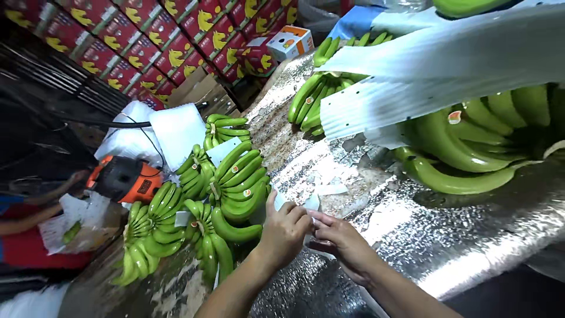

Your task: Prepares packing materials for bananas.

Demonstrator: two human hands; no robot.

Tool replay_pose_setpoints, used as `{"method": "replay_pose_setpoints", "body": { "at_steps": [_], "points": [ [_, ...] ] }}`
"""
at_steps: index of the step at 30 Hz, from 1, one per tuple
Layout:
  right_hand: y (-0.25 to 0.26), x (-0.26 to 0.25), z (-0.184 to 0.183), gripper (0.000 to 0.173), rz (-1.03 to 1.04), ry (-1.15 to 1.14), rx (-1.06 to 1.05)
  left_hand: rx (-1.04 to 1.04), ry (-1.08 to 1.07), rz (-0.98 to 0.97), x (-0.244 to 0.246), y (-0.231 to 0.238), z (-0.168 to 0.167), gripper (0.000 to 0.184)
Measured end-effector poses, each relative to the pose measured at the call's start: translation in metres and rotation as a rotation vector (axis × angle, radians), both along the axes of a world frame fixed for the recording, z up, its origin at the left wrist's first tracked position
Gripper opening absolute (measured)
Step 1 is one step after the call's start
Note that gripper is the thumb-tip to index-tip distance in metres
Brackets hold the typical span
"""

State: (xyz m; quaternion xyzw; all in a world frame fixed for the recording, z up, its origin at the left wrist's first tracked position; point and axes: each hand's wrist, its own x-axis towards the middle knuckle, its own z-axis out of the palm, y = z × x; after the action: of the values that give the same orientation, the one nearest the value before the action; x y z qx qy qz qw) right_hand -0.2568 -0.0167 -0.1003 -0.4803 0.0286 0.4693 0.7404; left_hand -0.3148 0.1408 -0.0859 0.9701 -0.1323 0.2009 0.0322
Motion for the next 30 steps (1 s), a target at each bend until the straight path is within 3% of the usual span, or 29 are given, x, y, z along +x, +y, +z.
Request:
{"method": "replay_pose_setpoints", "body": {
  "at_steps": [6,11,13,15,19,21,24,28,30],
  "points": [
    [-0.026,0.009,0.006,0.028,-0.035,0.096,0.019,-0.016,0.033,-0.011,-0.009,-0.023,0.004,0.011],
    [-0.020,0.071,-0.017,0.023,-0.319,0.001,0.038,-0.365,0.259,-0.104,-0.014,-0.011,0.013,0.009],
    [-0.011,0.105,0.004,0.035,-0.432,-0.023,0.128,-0.477,0.306,0.030,-0.005,0.024,0.026,0.006],
    [0.003,0.124,0.042,0.044,-0.494,-0.079,0.272,-0.478,0.361,0.289,0.013,0.074,0.047,0.017],
    [0.045,0.132,0.092,0.053,-0.363,-0.187,0.433,-0.386,0.385,0.709,0.060,0.185,0.068,0.027],
    [0.070,0.134,0.085,0.047,-0.227,-0.218,0.378,-0.318,0.420,0.788,0.085,0.232,0.071,0.025],
    [0.101,0.146,0.046,0.036,-0.107,-0.284,0.177,-0.240,0.490,0.813,0.133,0.294,0.065,0.021],
    [0.121,0.167,-0.010,0.017,-0.207,-0.243,0.032,-0.149,0.584,0.763,0.205,0.357,0.033,0.021],
    [0.124,0.171,-0.031,0.022,-0.252,-0.162,0.072,-0.094,0.611,0.747,0.231,0.374,0.001,0.027]
  ]
}}
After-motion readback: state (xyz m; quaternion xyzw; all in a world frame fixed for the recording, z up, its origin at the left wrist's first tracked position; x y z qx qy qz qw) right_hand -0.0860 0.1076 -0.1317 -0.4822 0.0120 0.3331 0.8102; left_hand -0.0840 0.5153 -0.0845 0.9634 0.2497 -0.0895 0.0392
